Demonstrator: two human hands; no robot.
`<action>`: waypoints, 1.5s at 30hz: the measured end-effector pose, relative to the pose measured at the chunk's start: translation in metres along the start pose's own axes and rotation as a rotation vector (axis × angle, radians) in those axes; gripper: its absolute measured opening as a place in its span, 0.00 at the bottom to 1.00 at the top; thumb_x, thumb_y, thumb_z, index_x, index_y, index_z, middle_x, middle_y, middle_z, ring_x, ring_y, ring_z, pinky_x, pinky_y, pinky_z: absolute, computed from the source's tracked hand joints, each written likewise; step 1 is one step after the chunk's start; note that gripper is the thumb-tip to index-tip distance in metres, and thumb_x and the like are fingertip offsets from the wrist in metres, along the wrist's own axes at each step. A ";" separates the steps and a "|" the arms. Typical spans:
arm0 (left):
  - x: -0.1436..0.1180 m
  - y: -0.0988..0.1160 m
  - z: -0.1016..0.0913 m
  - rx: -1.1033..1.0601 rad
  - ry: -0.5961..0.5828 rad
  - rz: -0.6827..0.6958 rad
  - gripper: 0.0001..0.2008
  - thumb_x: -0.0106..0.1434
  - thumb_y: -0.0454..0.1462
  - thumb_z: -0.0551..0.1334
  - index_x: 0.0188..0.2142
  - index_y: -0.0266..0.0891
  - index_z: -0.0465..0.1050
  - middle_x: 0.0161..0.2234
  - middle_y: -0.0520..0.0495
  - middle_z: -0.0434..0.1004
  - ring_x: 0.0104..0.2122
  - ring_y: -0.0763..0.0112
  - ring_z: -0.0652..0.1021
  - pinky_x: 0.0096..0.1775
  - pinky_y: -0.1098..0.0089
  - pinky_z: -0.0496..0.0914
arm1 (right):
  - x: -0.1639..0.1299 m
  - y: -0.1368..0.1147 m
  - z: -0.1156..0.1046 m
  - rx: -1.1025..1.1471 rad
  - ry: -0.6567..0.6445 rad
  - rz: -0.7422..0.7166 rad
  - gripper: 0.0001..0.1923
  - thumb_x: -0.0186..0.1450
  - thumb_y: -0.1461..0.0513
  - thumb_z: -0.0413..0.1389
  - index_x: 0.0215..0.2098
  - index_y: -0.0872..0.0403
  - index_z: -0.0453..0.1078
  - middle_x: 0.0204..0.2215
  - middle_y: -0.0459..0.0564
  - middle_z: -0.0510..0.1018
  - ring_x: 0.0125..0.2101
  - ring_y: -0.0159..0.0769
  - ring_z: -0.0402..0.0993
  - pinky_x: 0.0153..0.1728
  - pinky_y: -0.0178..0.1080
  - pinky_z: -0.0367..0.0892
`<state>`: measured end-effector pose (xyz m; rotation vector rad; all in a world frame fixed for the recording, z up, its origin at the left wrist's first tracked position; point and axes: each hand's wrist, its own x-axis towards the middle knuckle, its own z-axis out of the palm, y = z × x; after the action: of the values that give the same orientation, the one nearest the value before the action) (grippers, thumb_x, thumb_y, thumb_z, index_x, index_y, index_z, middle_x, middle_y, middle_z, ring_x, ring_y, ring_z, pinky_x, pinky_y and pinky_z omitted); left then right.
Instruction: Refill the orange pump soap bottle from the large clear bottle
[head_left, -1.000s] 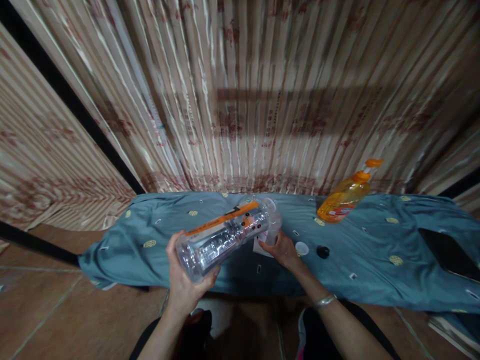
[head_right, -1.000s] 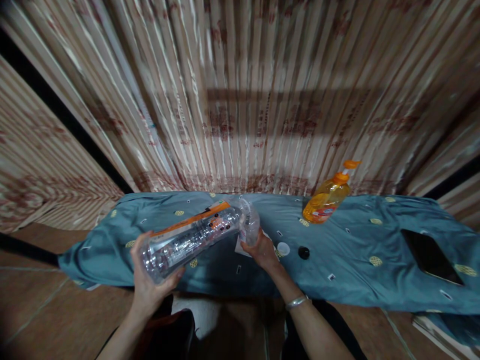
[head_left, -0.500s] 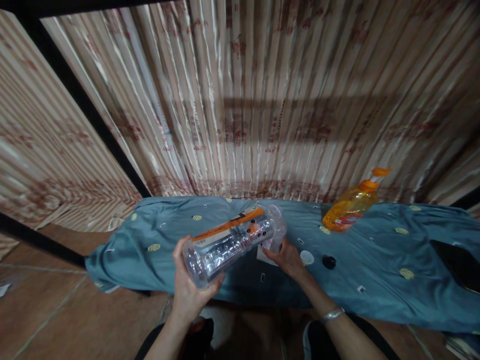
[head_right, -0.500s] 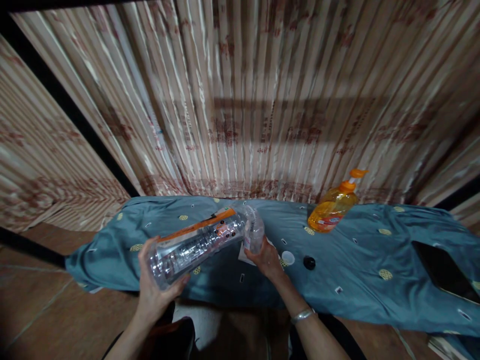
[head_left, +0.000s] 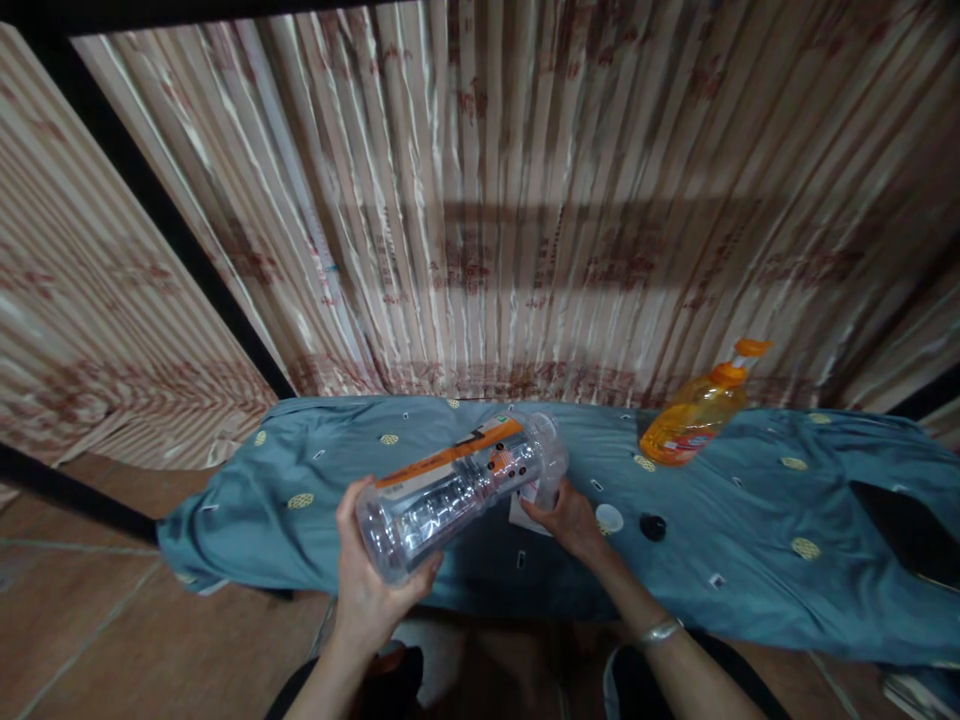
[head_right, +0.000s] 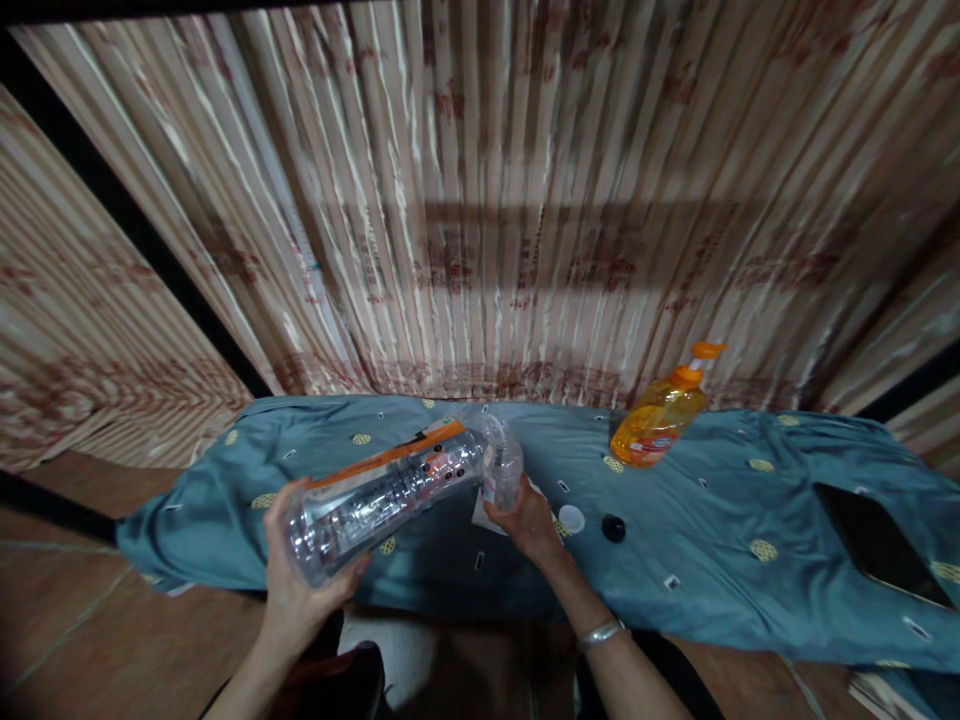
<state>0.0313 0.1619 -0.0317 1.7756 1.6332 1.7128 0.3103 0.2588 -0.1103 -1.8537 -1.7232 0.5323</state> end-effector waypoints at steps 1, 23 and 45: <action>0.000 -0.001 0.000 0.001 -0.002 0.009 0.46 0.53 0.53 0.74 0.66 0.44 0.59 0.54 0.41 0.71 0.46 0.56 0.80 0.48 0.56 0.78 | 0.000 0.000 0.000 0.004 -0.003 0.001 0.23 0.62 0.55 0.67 0.54 0.50 0.73 0.41 0.56 0.88 0.45 0.54 0.88 0.47 0.50 0.82; 0.007 -0.005 -0.010 0.042 -0.083 0.128 0.47 0.56 0.49 0.75 0.69 0.45 0.55 0.54 0.42 0.73 0.45 0.56 0.83 0.44 0.57 0.81 | 0.000 -0.001 0.001 -0.040 -0.011 0.010 0.25 0.63 0.55 0.67 0.55 0.55 0.73 0.44 0.62 0.88 0.47 0.57 0.88 0.50 0.53 0.82; 0.005 -0.007 -0.011 0.035 -0.107 0.125 0.48 0.57 0.47 0.75 0.70 0.44 0.53 0.54 0.43 0.73 0.45 0.58 0.83 0.46 0.59 0.80 | -0.003 -0.009 -0.007 -0.049 -0.052 0.045 0.25 0.64 0.55 0.67 0.56 0.55 0.72 0.44 0.62 0.88 0.48 0.56 0.87 0.50 0.47 0.80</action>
<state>0.0172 0.1623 -0.0301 1.9878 1.5472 1.6167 0.3076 0.2554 -0.0989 -1.9324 -1.7464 0.5654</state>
